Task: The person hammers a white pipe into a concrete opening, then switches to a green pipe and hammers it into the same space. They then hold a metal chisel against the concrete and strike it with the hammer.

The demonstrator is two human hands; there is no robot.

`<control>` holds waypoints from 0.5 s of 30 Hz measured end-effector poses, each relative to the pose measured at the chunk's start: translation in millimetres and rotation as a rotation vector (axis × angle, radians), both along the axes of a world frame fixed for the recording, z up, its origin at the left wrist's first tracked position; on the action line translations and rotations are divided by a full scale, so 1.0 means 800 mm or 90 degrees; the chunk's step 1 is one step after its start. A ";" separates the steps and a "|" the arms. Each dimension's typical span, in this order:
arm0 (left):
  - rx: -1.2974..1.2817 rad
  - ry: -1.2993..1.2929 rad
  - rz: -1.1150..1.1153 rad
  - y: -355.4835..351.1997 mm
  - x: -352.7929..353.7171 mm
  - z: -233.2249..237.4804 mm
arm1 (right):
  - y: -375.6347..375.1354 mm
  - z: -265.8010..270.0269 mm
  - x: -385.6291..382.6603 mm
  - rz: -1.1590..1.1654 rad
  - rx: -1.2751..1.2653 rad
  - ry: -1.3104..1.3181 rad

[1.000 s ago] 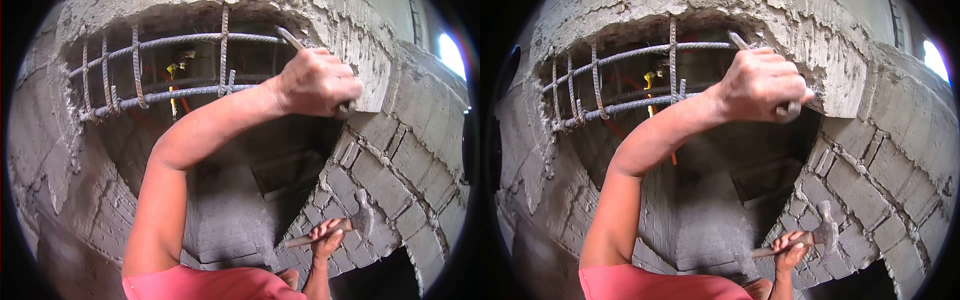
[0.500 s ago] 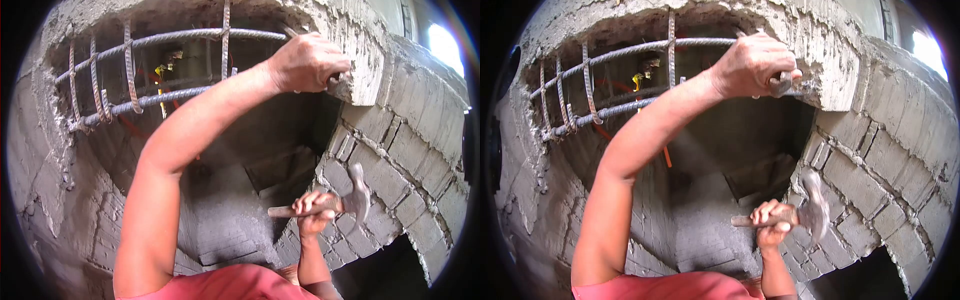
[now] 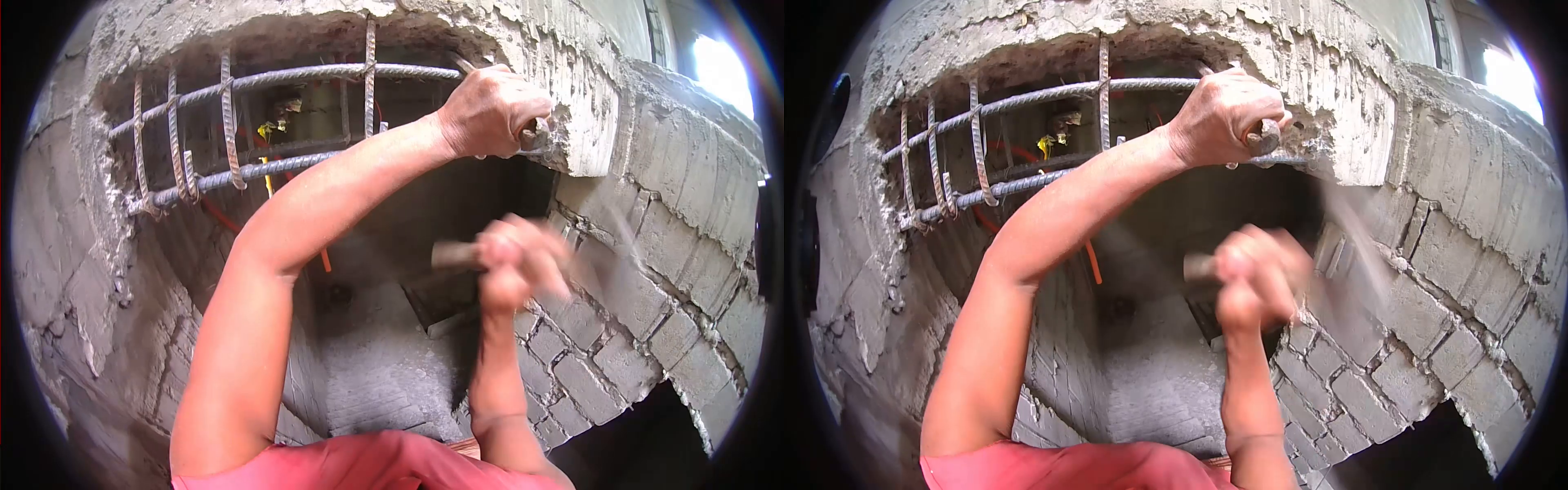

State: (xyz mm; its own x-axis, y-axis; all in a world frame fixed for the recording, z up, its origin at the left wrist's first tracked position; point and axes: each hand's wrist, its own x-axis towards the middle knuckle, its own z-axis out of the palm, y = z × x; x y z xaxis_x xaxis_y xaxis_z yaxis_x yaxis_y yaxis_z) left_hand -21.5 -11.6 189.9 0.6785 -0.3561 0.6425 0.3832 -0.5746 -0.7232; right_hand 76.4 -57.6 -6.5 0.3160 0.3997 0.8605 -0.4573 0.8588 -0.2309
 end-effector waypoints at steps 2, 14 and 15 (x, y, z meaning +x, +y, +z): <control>-0.014 -0.006 -0.014 -0.003 -0.004 0.000 | 0.000 -0.004 -0.010 0.202 -0.051 -0.047; 0.007 -0.009 -0.041 -0.002 -0.002 0.003 | 0.000 -0.010 -0.008 -0.377 0.006 0.004; 0.021 -0.007 -0.060 -0.001 -0.005 0.006 | 0.016 0.003 -0.002 0.195 -0.012 -0.088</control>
State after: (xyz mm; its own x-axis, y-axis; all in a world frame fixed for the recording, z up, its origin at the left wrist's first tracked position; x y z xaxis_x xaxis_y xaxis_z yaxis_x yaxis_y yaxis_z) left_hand -25.8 -12.2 194.4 0.6340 -0.4395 0.6363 0.3362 -0.5843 -0.7386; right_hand 75.0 -44.6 -4.1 0.0597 0.4749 0.8780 -0.6572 0.6807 -0.3236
